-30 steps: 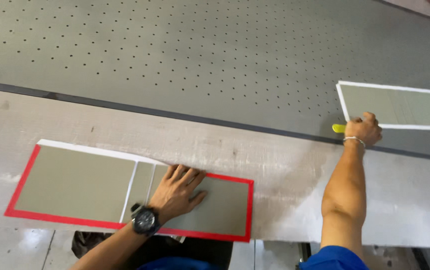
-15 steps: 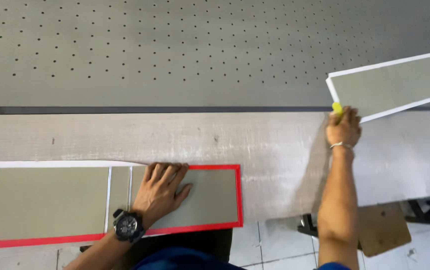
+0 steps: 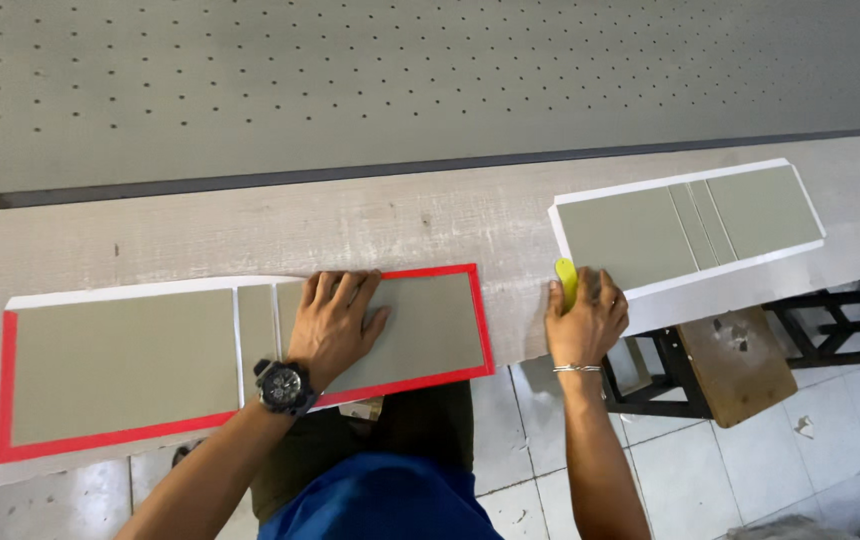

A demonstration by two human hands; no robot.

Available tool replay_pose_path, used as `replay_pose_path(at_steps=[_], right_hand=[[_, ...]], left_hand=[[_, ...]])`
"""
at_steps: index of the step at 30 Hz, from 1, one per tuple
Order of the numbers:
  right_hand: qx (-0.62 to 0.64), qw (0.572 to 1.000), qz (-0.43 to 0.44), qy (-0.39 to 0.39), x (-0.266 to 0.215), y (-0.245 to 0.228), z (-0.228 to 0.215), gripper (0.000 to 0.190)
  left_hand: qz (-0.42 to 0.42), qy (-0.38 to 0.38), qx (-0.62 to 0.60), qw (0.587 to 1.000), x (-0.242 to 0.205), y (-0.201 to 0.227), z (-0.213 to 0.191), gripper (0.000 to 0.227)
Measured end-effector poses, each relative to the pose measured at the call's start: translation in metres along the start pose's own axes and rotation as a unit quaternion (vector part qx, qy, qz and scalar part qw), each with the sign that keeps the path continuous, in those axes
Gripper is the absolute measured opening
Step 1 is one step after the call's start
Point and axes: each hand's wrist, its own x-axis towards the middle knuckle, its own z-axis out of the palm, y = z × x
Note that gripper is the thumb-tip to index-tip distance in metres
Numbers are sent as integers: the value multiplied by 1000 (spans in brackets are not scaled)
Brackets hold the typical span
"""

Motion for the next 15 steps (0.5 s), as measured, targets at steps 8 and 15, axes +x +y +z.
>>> replay_pose_path(at_steps=[8,15], right_hand=[[29,990,55,-130,7,15,10,42],[297,882,70,-360,68,-27,-39,39]], left_hand=[[-10,-1,-17,1000,-3,-1,3,48],[-9,17,-22,1000,-4,-2,12,47]])
